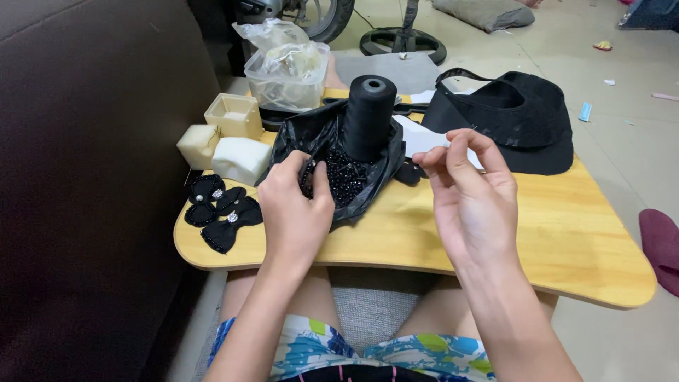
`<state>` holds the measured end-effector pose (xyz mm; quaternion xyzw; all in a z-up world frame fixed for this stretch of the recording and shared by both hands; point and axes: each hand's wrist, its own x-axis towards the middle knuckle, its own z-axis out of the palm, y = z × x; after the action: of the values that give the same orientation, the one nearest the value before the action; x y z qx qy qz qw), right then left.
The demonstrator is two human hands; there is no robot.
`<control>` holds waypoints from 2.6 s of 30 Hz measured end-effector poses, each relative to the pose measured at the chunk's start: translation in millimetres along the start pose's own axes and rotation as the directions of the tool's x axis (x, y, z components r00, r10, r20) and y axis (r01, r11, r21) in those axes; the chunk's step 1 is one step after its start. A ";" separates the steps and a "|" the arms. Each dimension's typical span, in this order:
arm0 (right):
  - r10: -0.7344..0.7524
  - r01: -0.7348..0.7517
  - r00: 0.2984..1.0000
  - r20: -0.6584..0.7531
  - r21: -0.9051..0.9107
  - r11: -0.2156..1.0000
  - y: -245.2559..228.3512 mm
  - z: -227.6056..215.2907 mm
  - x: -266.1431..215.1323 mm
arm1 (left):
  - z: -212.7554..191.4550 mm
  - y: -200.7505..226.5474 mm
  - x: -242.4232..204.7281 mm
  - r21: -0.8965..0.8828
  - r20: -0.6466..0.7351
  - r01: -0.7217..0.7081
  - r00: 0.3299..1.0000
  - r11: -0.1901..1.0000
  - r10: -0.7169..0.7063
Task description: Sewing small black decorative bows onto a black fabric component
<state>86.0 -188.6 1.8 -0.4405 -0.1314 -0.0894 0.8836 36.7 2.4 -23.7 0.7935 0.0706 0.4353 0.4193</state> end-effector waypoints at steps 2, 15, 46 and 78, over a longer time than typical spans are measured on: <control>0.006 -0.006 1.000 -0.008 0.008 1.000 0.1 -2.6 0.3 | -0.9 1.3 -1.6 0.006 0.002 0.001 1.000 1.000 -0.001; 0.070 -0.071 0.984 -0.165 0.000 0.997 -5.7 -21.4 17.4 | -7.8 16.1 4.3 -0.202 0.059 0.267 0.964 0.942 -0.261; 0.062 -0.039 0.970 -0.233 0.101 0.994 -13.2 -80.3 7.2 | 45.3 26.4 -2.3 -0.029 0.252 0.225 0.945 0.974 -0.211; 0.093 -0.025 0.905 -0.416 0.168 0.985 -61.7 -89.5 25.8 | 25.0 -4.8 -13.6 0.223 0.079 -0.028 0.997 0.974 0.010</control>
<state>107.4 -298.2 4.7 -0.3428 0.0696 -0.1450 0.9256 48.4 -16.1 -42.5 0.8526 0.0954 0.3977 0.3253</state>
